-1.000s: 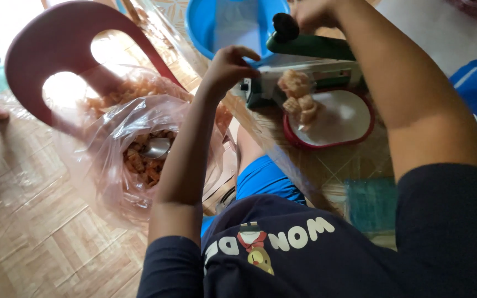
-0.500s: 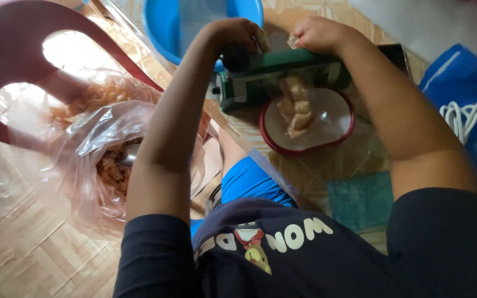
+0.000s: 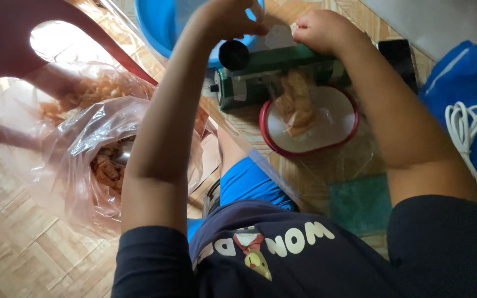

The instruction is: Manually portioning snacks from a large bulk bag into smaller plastic bags and sealing them using a heat sealer.

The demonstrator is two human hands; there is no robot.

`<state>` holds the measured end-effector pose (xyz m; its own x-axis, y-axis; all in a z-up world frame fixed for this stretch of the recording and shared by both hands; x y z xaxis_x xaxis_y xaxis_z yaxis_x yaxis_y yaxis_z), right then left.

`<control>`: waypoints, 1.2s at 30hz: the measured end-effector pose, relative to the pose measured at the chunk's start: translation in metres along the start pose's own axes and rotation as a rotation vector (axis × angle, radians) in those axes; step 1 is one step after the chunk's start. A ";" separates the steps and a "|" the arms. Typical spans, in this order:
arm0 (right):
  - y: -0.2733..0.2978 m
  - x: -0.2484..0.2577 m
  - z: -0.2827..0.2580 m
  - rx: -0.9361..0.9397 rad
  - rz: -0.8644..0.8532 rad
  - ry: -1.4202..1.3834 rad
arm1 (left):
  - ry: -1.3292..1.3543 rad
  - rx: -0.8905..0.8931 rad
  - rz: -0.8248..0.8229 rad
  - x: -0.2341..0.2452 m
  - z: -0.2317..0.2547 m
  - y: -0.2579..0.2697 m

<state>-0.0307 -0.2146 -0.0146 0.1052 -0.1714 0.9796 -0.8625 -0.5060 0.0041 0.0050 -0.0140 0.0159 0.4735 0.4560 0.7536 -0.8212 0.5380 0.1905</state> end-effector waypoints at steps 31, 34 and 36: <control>0.003 0.026 -0.033 -0.315 -0.208 -0.149 | 0.137 0.109 0.533 -0.007 0.031 0.042; 0.004 0.026 -0.033 -0.293 -0.179 -0.139 | 0.129 0.110 0.545 -0.007 0.030 0.041; 0.005 0.023 -0.027 -0.277 -0.157 -0.133 | 0.119 0.105 0.567 -0.008 0.030 0.038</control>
<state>-0.0458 -0.1981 0.0133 0.2949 -0.2272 0.9281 -0.9305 -0.2890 0.2249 -0.0397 -0.0183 0.0366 -0.0210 0.7315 0.6815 -0.9809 0.1169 -0.1557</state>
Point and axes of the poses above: each hand's wrist, its own y-axis away from the middle knuckle, its own x-axis out of the back of the hand, z = x × y, the point moved 3 cm from there along -y, towards the middle knuckle, and after that the axes turned 15 degrees about x, right-handed, at the moved point
